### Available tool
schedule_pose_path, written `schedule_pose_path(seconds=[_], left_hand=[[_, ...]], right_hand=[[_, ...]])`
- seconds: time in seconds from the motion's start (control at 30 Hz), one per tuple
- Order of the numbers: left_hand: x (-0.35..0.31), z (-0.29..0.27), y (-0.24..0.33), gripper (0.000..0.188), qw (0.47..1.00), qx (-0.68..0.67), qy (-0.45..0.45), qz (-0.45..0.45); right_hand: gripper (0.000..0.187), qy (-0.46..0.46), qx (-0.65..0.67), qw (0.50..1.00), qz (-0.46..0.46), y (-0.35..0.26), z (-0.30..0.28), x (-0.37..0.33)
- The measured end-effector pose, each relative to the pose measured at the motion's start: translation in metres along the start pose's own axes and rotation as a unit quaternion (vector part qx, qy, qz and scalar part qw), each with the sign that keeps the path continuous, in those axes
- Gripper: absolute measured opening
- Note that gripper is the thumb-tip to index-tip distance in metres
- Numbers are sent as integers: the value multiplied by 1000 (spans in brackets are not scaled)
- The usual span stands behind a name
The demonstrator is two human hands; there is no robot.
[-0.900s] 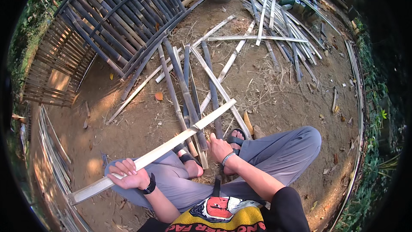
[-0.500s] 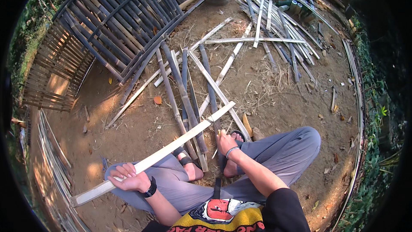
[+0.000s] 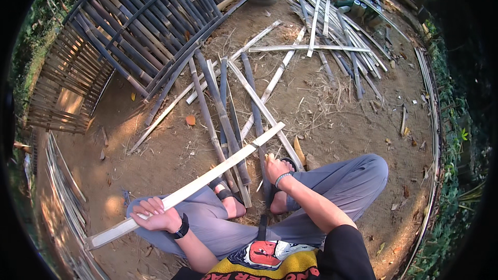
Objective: The person holds a bamboo strip and shaves it with a knife, repeatedly pulling the knife along its length to smooth it.
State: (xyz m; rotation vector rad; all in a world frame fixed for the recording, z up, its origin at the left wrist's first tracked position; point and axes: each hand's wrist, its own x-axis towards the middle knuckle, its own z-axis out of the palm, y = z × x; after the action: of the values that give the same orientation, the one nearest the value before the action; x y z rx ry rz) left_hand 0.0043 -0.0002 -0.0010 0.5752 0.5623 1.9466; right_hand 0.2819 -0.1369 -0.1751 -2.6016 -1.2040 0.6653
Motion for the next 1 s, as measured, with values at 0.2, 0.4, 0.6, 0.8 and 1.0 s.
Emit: schedule_pose_path(seconds=[0.2, 0.4, 0.6, 0.8, 1.0], left_hand=[[-7, 10, 1, 43, 997, -4, -82, 1], [-7, 4, 11, 42, 992, -7, -127, 3], [-6, 4, 7, 42, 989, -25, -147, 0], [-5, 1, 7, 42, 990, -25, -139, -3], [-7, 7, 4, 41, 988, -12, -151, 2]], right_hand=[[25, -11, 66, 997, -44, 18, 2, 14], [28, -21, -23, 997, -67, 0, 4, 1], [25, 10, -90, 993, -75, -12, -7, -11], [28, 75, -165, 978, -108, -44, -38, -39], [23, 7, -7, 1000, -17, 4, -3, -1]])
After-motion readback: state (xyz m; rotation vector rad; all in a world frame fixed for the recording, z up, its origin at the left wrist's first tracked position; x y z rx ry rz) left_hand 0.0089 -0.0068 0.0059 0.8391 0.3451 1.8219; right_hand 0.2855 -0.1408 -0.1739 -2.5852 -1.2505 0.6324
